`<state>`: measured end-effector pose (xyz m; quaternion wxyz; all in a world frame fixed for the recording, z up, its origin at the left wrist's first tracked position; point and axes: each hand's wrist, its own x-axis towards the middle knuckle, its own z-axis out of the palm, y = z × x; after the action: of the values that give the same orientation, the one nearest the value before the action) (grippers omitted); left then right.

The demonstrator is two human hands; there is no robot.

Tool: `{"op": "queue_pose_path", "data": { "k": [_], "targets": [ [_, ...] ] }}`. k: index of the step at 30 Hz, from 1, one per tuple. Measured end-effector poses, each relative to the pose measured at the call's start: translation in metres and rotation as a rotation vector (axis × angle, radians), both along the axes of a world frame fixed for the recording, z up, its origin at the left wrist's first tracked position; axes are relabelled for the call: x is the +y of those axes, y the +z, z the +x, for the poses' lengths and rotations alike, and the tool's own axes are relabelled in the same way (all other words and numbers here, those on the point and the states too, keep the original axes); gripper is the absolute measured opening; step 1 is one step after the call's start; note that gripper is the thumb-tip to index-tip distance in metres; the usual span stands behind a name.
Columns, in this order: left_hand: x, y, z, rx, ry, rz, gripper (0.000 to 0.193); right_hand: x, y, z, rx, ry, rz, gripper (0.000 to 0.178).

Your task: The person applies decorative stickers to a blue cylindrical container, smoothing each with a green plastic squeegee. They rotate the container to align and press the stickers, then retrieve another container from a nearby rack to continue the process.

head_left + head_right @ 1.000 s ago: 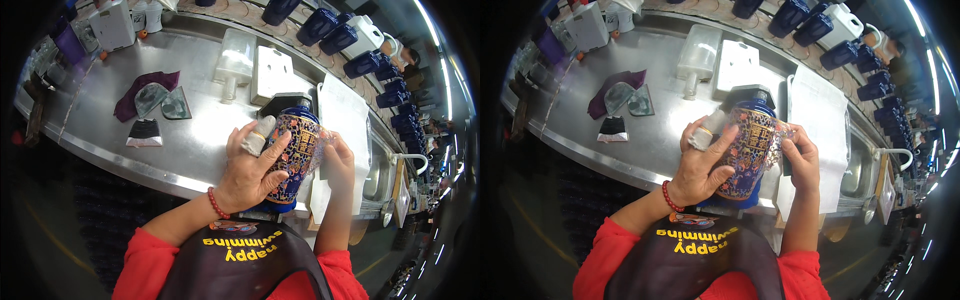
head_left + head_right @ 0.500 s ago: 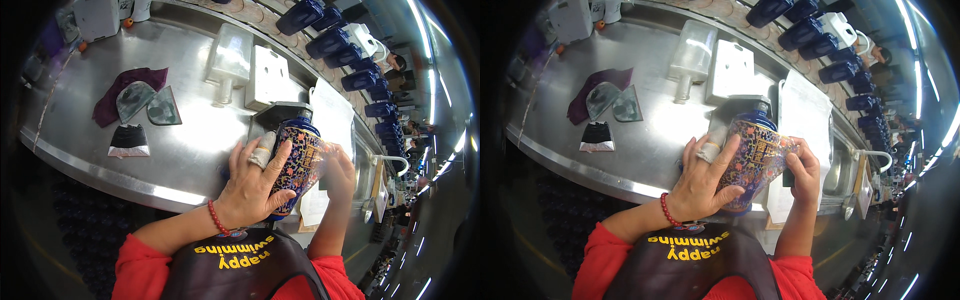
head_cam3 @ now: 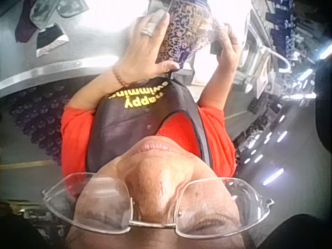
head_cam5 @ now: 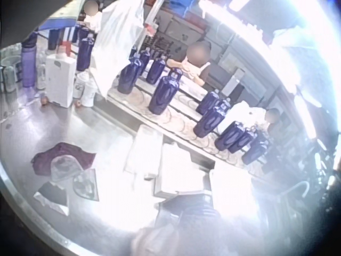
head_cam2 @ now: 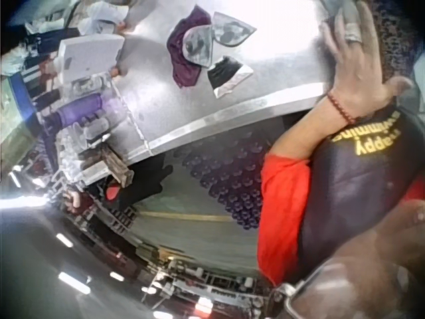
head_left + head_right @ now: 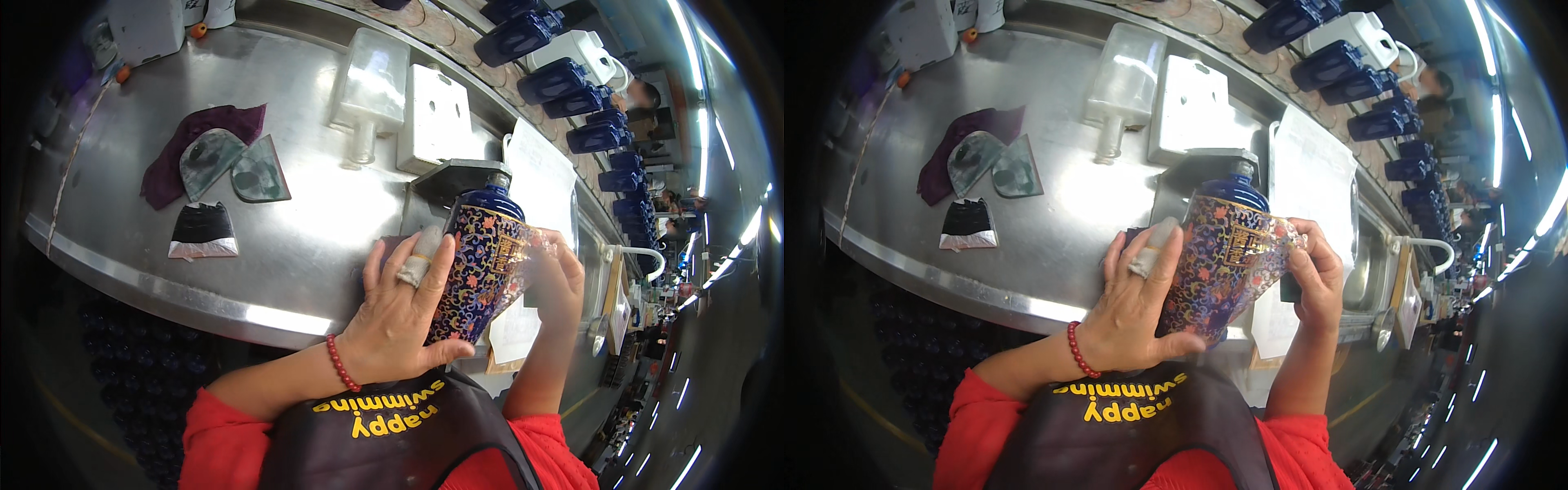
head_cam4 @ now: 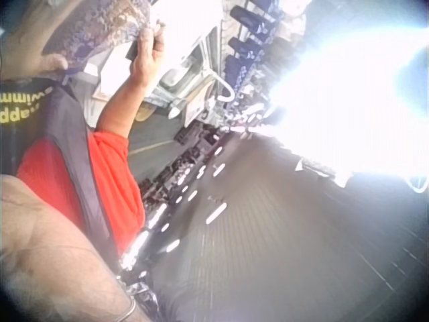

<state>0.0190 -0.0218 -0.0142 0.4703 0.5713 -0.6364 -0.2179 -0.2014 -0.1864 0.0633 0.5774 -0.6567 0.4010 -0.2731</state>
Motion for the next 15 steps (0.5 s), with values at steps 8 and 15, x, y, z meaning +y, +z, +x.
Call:
{"op": "queue_pose_path", "data": {
  "k": [8, 15],
  "targets": [
    [0.013, 0.002, 0.006, -0.319, 0.117, -0.024, 0.092, 0.005, 0.002, 0.000, 0.025, 0.021, -0.063, 0.024],
    [0.009, 0.020, -0.004, -0.609, 0.238, -0.272, 0.046, 0.012, 0.010, -0.012, 0.022, -0.035, -0.061, 0.021]
  ]
}}
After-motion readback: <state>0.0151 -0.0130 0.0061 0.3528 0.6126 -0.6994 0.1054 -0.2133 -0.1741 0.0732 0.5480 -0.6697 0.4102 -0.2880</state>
